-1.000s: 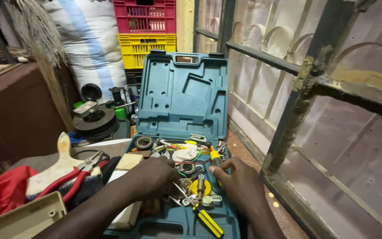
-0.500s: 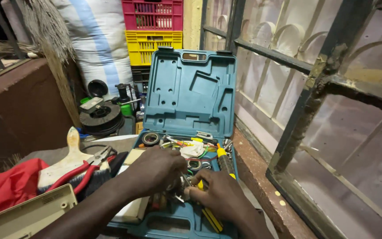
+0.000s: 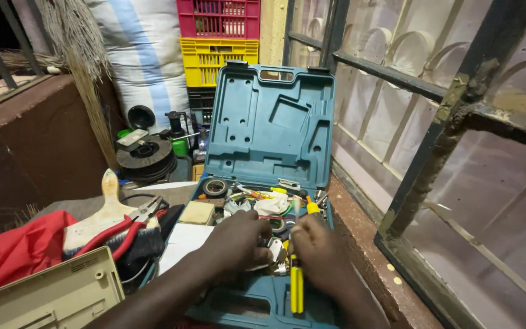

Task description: The person cleans the speaker grille of a beige telephone using a small brush and a liquid from a spray bottle. They then open a blue toolbox and rummage through various tools and parts inside.

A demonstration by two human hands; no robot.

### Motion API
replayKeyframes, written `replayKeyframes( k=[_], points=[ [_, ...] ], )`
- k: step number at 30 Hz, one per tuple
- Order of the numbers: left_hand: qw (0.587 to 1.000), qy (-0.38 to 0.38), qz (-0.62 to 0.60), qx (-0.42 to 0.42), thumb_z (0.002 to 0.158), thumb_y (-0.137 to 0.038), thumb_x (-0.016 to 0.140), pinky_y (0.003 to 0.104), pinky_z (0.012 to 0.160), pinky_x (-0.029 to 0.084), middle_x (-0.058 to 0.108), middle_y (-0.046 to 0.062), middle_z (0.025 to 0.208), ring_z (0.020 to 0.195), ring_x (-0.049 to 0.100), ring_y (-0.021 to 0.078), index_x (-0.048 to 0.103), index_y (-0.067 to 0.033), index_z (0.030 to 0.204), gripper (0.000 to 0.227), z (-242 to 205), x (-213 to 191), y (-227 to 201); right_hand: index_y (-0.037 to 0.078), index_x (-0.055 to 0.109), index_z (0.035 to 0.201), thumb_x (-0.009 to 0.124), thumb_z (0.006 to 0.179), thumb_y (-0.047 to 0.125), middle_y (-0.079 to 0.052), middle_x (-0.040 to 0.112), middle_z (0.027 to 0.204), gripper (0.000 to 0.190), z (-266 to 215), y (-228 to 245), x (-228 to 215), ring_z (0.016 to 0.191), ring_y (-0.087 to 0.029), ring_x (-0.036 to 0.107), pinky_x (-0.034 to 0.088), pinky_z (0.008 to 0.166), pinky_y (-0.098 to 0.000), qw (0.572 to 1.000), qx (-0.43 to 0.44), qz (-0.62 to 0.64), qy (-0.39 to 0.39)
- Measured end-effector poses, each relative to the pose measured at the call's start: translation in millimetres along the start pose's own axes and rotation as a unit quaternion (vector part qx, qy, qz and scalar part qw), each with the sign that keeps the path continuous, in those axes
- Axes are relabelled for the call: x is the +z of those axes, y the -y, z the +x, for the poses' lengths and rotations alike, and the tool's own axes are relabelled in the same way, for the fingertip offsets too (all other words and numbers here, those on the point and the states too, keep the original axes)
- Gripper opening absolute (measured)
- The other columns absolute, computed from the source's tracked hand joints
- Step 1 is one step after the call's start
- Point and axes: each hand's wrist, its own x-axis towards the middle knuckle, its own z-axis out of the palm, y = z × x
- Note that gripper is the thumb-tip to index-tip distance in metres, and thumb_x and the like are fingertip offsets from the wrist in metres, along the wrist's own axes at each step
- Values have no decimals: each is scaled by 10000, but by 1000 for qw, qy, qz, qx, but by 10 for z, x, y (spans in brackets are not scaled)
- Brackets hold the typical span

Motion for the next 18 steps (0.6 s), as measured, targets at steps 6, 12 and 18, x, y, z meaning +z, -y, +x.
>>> replayKeyframes(
  k=[6, 12, 18],
  points=[
    [998, 63, 6, -21, 896, -231, 730, 432, 768, 565, 775, 80, 1117, 1006, 718, 284, 798, -211, 1127, 241, 98, -221, 34, 158, 670, 819, 685, 859, 181, -38, 819, 738, 49, -85, 72, -496, 690, -146, 701, 484, 678, -325, 994, 104, -36, -9],
    [990, -43, -105, -82, 893, -186, 628, 433, 804, 543, 813, 73, 1127, 1012, 740, 273, 770, -187, 1112, 261, 10, -349, 257, 125, 641, 906, 681, 922, 137, -69, 916, 869, 45, -5, -42, -546, 831, -178, 792, 510, 747, -371, 984, 163, -30, 59],
    [971, -109, -112, -182, 898, -192, 518, 488, 732, 486, 801, 129, 1052, 906, 707, 336, 720, -172, 1186, 352, 57, -257, 545, 231, 730, 1242, 769, 879, 252, -41, 796, 1060, 366, 65, -222, -483, 806, -146, 667, 475, 715, -312, 984, 159, -72, 44]
  ],
)
